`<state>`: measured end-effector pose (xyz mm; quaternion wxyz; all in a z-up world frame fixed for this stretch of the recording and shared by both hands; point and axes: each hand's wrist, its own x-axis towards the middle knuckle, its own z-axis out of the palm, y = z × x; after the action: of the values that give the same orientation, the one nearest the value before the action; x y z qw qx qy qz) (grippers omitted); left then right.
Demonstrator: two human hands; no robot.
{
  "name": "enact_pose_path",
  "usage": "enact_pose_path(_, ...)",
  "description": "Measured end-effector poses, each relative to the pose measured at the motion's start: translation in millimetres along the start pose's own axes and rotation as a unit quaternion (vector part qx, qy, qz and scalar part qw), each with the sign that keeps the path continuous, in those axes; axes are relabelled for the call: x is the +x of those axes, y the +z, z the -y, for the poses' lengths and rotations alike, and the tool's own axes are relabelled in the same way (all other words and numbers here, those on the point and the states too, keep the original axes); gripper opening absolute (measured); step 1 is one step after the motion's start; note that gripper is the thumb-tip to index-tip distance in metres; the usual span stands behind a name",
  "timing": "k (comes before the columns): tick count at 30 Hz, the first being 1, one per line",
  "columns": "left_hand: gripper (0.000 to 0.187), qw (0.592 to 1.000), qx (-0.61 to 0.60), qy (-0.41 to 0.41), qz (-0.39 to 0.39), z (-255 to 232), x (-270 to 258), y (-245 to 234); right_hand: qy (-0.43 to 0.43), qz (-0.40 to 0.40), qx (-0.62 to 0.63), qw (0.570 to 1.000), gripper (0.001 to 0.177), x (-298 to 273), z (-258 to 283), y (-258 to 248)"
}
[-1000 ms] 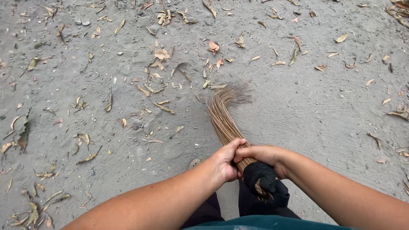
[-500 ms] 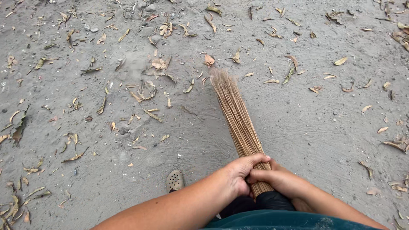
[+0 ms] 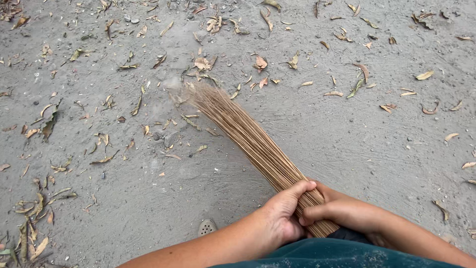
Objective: The person sweeps dirt and dried leaves across an outdoor ground surface using a stick broom held by hand.
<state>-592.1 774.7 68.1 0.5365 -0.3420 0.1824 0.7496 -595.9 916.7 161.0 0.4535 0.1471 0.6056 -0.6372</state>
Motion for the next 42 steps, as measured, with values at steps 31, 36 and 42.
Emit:
enact_pose_path(31,0.054,0.966,-0.214,0.126,-0.071,18,-187,-246,0.121,0.108,-0.139,0.977,0.093,90,-35,279)
enact_pose_path(36,0.049,0.992,-0.017,0.053,-0.115,24,-186,-208,0.085,-0.005,-0.386,0.919,0.109,58,-38,266)
enact_pose_path(42,0.066,0.954,0.283,0.032,-0.095,18,-169,-113,0.088,-0.143,-0.092,0.981,0.087,1,-49,172)
